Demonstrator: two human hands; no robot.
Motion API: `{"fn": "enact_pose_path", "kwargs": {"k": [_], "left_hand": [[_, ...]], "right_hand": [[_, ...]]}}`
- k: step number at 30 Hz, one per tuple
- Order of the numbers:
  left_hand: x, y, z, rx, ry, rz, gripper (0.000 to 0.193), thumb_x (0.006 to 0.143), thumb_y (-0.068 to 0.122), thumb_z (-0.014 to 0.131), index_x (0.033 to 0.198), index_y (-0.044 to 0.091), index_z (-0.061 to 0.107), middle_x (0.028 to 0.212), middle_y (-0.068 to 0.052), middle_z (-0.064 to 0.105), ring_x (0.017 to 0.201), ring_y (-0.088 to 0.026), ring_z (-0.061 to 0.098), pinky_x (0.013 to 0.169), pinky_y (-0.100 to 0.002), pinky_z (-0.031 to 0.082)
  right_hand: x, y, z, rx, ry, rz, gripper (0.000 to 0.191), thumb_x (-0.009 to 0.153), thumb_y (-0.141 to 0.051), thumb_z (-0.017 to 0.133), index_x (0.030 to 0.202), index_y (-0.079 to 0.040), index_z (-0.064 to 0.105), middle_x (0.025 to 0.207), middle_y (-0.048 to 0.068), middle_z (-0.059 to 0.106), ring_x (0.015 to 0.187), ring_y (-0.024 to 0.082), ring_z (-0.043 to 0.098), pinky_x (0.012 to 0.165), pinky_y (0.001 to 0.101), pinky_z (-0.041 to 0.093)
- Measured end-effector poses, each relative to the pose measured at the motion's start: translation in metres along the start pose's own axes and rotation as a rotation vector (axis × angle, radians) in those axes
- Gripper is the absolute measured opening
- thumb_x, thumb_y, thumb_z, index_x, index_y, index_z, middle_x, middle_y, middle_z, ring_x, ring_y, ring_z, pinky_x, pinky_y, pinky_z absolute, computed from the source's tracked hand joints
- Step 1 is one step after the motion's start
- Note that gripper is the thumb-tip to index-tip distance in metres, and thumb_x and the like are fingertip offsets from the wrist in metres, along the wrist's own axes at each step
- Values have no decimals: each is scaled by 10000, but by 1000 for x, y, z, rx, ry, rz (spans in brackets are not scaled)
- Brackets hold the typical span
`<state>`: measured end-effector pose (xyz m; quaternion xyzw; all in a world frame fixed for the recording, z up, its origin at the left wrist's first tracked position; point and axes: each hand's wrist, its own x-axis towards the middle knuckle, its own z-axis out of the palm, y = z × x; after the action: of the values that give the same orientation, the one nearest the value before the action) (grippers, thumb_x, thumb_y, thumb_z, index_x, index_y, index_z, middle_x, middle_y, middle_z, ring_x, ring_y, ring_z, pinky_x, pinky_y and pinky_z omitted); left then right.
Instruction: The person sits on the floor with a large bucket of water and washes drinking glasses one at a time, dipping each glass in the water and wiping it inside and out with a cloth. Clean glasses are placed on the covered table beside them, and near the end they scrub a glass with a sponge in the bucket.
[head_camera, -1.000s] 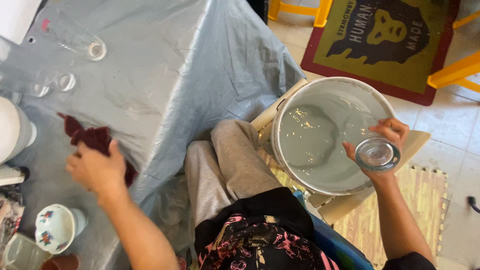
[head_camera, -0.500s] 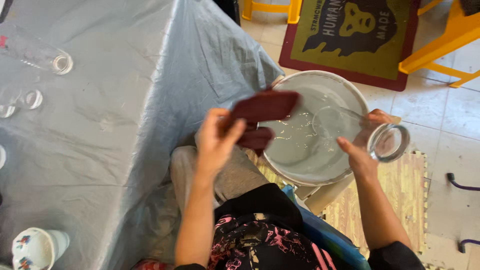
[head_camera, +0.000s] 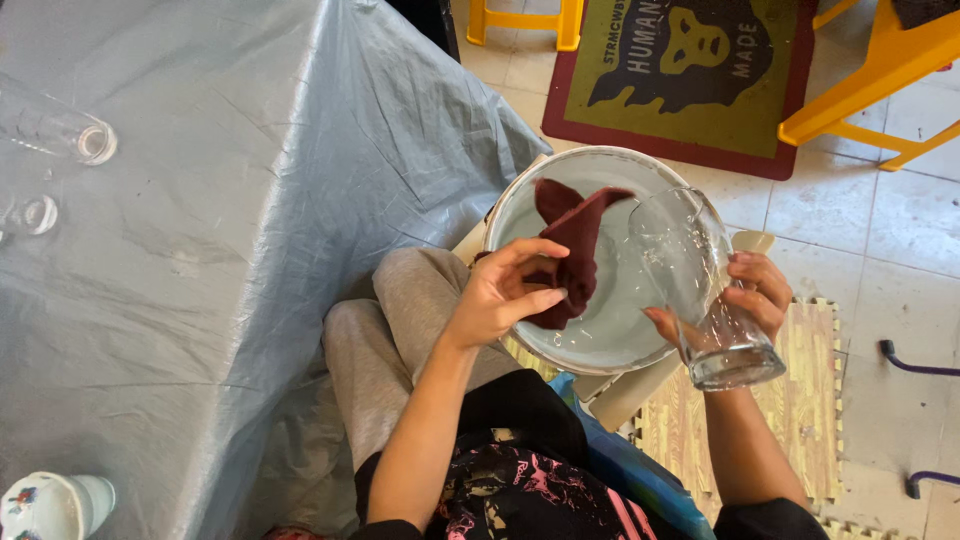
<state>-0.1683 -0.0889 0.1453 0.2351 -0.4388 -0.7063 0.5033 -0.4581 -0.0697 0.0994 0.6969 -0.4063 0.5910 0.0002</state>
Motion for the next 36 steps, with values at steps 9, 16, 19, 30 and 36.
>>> {"fn": "enact_pose_path", "kwargs": {"k": [9,16,19,30,36], "left_hand": [[3,80,30,926,176,185,273,861,42,844,1096,90,714,907,-12,641,796,-73,580,710,-216,486],[33,134,10,1062,241,214,223,973,75,792,1126,62,630,823,30,613,720,-59,550,654,-239,479],[50,142,-3,1114,265,159,362,928,105,840,1203,81,605,800,-4,579,709,-86,550,641,-252,489],[109,169,-36,1345,137,61,603,668,-162,607,1188,139,665,923,-51,597,774,-190,600,641,-365,509],[125,153,-37,1657,210,131,421,723,-113,660,1104,64,626,855,-209,574,711,-334,643,610,-465,507]], "right_hand": [[12,-16,2,17,-3,-43,825,683,-378,982,1236,-164,409,1249,92,507,1226,298,551,1074,451,511],[14,-23,1,15,-7,-28,786,690,-386,964,1219,-152,432,1249,90,535,1220,302,563,1079,454,503],[16,-22,3,31,-22,-21,777,688,-371,969,1215,-154,442,1245,84,537,1209,296,568,1055,439,513],[18,-25,3,24,-39,8,794,665,-314,995,1233,-122,475,1258,102,569,1230,316,576,1087,468,507],[19,-25,2,38,-83,41,767,691,-287,1006,1224,-123,479,1256,99,562,1204,296,569,1080,450,505]]}}
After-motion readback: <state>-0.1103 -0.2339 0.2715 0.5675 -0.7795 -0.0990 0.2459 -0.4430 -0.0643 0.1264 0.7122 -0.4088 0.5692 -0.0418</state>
